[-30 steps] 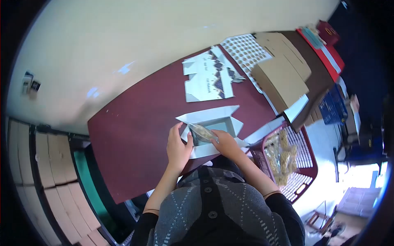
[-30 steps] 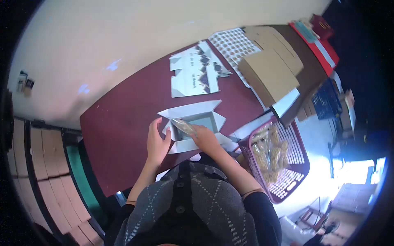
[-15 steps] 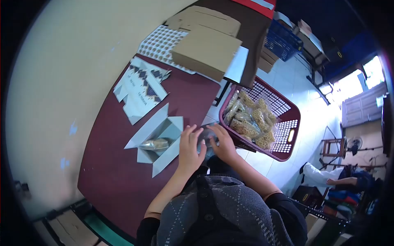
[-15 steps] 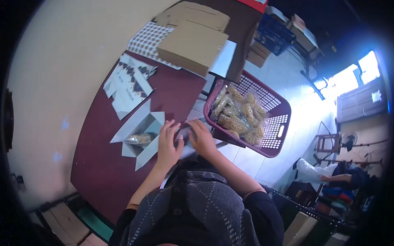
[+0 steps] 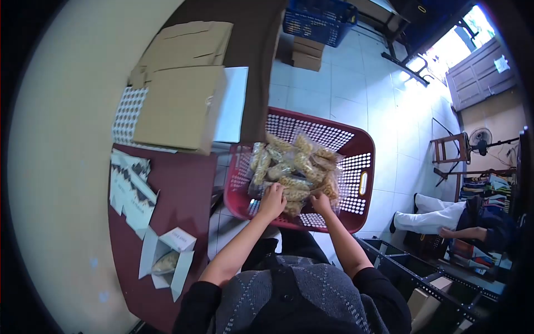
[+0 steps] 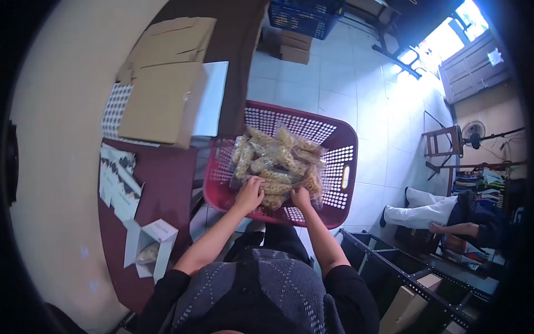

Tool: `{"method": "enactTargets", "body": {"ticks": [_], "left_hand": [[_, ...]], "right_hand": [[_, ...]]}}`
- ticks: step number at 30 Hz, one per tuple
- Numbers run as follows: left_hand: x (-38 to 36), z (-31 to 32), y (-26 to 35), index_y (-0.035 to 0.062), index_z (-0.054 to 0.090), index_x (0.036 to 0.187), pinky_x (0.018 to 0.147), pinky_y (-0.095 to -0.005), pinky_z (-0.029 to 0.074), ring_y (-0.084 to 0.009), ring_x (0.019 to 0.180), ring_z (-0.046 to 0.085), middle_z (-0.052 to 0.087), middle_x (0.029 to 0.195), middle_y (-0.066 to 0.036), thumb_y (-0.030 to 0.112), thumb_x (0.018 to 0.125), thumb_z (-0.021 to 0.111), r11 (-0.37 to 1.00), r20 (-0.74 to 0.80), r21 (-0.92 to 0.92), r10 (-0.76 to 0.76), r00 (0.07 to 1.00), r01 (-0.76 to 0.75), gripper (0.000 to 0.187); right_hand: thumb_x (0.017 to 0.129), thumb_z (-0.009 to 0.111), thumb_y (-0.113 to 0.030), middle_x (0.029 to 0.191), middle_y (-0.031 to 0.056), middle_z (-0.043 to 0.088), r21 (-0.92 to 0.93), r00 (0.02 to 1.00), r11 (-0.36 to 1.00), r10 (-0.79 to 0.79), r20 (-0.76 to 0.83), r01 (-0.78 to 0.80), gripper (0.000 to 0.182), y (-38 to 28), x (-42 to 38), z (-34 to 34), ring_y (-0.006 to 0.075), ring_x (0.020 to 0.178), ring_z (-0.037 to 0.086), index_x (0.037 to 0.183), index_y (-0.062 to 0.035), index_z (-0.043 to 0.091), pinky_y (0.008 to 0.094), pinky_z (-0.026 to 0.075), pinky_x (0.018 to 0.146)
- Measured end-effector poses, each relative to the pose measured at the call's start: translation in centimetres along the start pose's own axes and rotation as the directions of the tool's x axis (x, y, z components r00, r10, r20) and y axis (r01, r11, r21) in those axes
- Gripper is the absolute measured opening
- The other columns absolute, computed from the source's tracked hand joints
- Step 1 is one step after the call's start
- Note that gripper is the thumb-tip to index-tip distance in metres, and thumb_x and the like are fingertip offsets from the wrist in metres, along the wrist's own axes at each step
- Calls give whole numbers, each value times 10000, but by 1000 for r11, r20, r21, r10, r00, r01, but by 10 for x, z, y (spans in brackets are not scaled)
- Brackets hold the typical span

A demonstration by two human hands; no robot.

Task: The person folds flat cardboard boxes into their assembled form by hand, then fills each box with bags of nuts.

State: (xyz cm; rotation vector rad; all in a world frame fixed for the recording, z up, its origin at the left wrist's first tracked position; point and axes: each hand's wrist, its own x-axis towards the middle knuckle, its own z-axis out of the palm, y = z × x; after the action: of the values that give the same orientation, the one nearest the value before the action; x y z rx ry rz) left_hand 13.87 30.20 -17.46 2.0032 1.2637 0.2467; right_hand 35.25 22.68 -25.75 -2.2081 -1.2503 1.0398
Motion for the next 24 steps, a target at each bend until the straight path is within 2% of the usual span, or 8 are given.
{"method": "enactTargets", "body": {"ticks": [1,2,5,11,16,17,22,24], "left_hand": [[19,18,-10,61,513,1167,974,-442,403,-353,1205,417,442,1283,-165,138,767,622,997,118,75,-8,993,-1,422],[31,33,-19,61,513,1167,974,-442,403,-353,1205,417,442,1283,-165,138,767,622,997,134,71,-7,991,-3,422],[47,68,-39,69,485,1233,1057,-478,314,-359,1290,344,427,1321,-137,145,654,758,983,275,184,-44,961,-8,645],[48,87,-50,85,547,1122,960,-453,406,-346,1155,486,531,1202,-113,62,696,682,960,252,281,-93,963,20,448],[42,49,-17,68,571,1012,827,-425,478,-353,933,593,606,1017,-121,31,738,606,973,196,121,-219,956,198,279],[40,35,-9,65,576,989,812,-428,482,-353,947,585,602,1027,-126,44,760,582,984,116,102,-159,980,148,231],[3,-34,52,65,578,998,831,-425,475,-335,1008,549,579,1053,-124,69,750,610,998,-162,26,-43,986,48,251],[-20,-62,74,49,574,1048,873,-405,461,-312,1073,518,554,1093,-123,72,721,664,995,-154,-86,-71,985,58,339]], "right_hand": [[856,550,-243,777,159,675,162,899,897,370,237,-412,295,47,24,27,311,792,659,845,34,652,393,519,704],[884,532,-363,875,203,660,334,747,674,532,400,-659,441,29,25,20,321,853,647,959,63,623,402,526,753],[856,532,-537,947,230,624,437,610,428,512,604,-791,659,56,34,41,342,871,624,1109,72,546,429,523,776],[669,603,-750,976,239,597,516,492,119,537,685,-848,1013,18,42,40,359,881,612,1243,65,424,440,518,772],[668,607,-748,1116,241,533,555,668,376,486,563,-742,1017,-1,46,31,318,953,584,1251,54,382,442,512,751],[714,669,-624,1004,140,520,619,672,297,492,554,-728,754,-19,42,19,243,817,573,1082,-15,421,408,500,681],[803,710,-337,1058,128,515,732,784,318,407,468,-603,597,-139,11,-26,234,907,575,1210,-36,394,366,503,742],[870,636,-149,1110,110,521,862,988,484,36,150,-149,497,-161,-2,-25,205,959,574,1283,-47,378,332,496,780]]}}
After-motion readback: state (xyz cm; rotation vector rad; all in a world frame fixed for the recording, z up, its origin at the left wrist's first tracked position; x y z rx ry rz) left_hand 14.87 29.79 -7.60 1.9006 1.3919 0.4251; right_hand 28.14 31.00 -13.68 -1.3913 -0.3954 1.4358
